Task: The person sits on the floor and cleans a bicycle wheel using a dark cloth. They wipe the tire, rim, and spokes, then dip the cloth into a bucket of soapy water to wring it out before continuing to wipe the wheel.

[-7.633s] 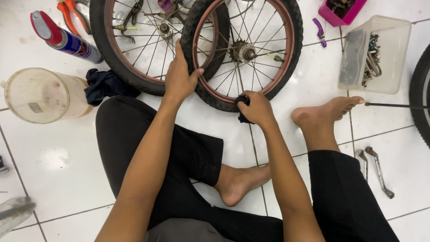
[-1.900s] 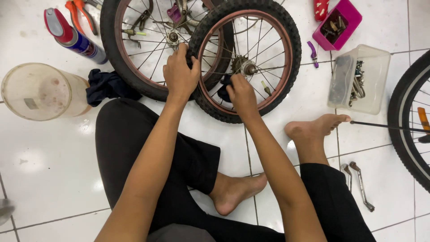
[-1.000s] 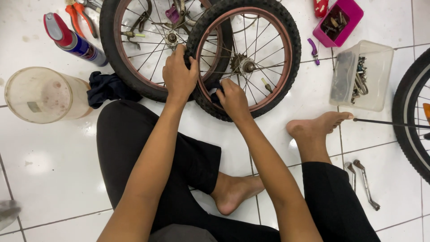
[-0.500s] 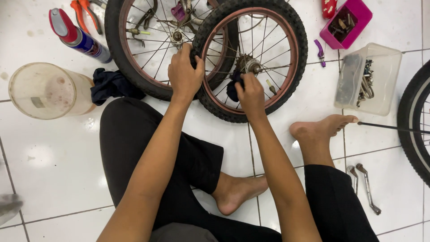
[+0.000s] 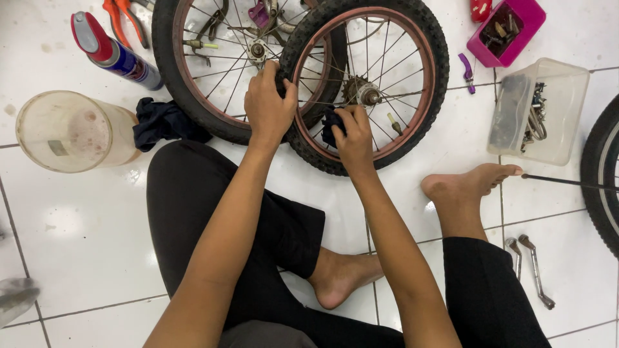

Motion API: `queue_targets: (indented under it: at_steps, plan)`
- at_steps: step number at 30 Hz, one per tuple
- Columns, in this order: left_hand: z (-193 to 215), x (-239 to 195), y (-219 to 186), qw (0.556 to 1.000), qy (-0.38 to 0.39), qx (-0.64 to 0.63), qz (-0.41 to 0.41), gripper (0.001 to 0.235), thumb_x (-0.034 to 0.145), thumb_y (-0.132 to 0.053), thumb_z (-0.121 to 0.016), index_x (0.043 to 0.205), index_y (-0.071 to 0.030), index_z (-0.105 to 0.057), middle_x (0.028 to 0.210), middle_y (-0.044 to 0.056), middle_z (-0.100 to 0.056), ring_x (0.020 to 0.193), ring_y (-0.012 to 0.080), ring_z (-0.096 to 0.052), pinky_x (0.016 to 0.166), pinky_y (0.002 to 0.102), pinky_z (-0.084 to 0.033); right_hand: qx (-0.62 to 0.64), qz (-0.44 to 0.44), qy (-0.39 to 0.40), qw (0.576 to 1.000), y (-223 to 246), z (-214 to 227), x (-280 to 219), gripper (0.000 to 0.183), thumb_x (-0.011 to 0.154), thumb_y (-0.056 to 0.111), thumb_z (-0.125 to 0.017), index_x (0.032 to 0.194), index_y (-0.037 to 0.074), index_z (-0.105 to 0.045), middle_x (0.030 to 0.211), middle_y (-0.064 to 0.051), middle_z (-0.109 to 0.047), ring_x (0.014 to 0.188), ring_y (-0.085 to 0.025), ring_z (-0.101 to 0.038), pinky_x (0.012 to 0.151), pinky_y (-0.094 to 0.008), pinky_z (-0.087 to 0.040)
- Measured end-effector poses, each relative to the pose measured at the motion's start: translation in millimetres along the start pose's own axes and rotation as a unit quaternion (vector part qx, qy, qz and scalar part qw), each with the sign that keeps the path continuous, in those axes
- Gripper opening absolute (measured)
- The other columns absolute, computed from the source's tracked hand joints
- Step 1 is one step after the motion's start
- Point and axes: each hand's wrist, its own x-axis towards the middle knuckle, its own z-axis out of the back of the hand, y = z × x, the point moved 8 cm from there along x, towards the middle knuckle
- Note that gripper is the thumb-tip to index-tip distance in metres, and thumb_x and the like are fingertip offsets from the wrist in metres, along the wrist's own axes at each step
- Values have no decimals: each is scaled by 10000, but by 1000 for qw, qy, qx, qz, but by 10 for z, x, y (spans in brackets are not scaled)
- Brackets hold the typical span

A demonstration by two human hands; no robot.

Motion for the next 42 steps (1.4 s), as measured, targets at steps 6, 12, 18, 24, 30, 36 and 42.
queue_targets:
  at_steps: [6,12,18,24,30,36,42]
  plan:
    - [-7,5,9,1000,-3,4,-1,236,896,-158,-563,1111,-61,-583,969,120,-703,881,372,-626,635,516,-474,-53,74,142,986,151,-376,-166,382,782,-158,-747,1122,-100,-582,1022,-191,-504,931,-357,-523,788,-432,-492]
    - [-13,-1,32,1000,-6,3,-7,268,906,-214,-602,1131,-70,-580,958,224,-685,860,437,-679,689,563,-539,-136,64,116,982,159,-100,103,387,784,-96,-813,1118,-70,-619,977,-164,-527,950,-339,-622,853,-382,-556]
    - [0,-7,29,1000,-9,0,-2,264,907,-196,-597,1138,-69,-581,966,213,-688,865,418,-681,699,540,-548,-64,20,152,986,5,-448,-191,366,817,-43,-778,1152,-54,-632,1006,-149,-541,967,-312,-613,869,-391,-547]
    - [1,-14,13,1000,-9,3,-11,256,915,-184,-602,1141,-64,-589,969,215,-694,852,402,-688,682,522,-554,-72,-1,134,988,56,-218,-13,367,791,-92,-783,1128,-60,-641,1005,-167,-551,972,-343,-622,858,-409,-550]
    - [-3,-48,-69,997,-26,43,-53,274,907,-155,-599,1163,-58,-586,1019,201,-654,945,409,-637,739,529,-523,71,-158,45,984,93,32,-41,245,865,-95,-661,1100,-23,-665,1000,-119,-586,972,-304,-642,867,-422,-541]
    - [-145,-188,-417,987,-8,37,-154,557,832,-107,-694,1343,-57,-477,1328,153,-396,1213,370,-377,1014,519,-329,151,-256,-64,953,-394,705,-253,220,853,-37,-702,1048,59,-728,915,-99,-657,931,-209,-638,831,-368,-491]
    - [-706,-768,-686,956,166,125,-207,582,873,-292,-767,1352,-116,-488,1277,132,-462,1087,301,-549,954,502,-372,94,-397,-31,912,-849,1061,-624,156,872,42,-682,1019,61,-731,881,-79,-687,864,-212,-624,775,-356,-479]
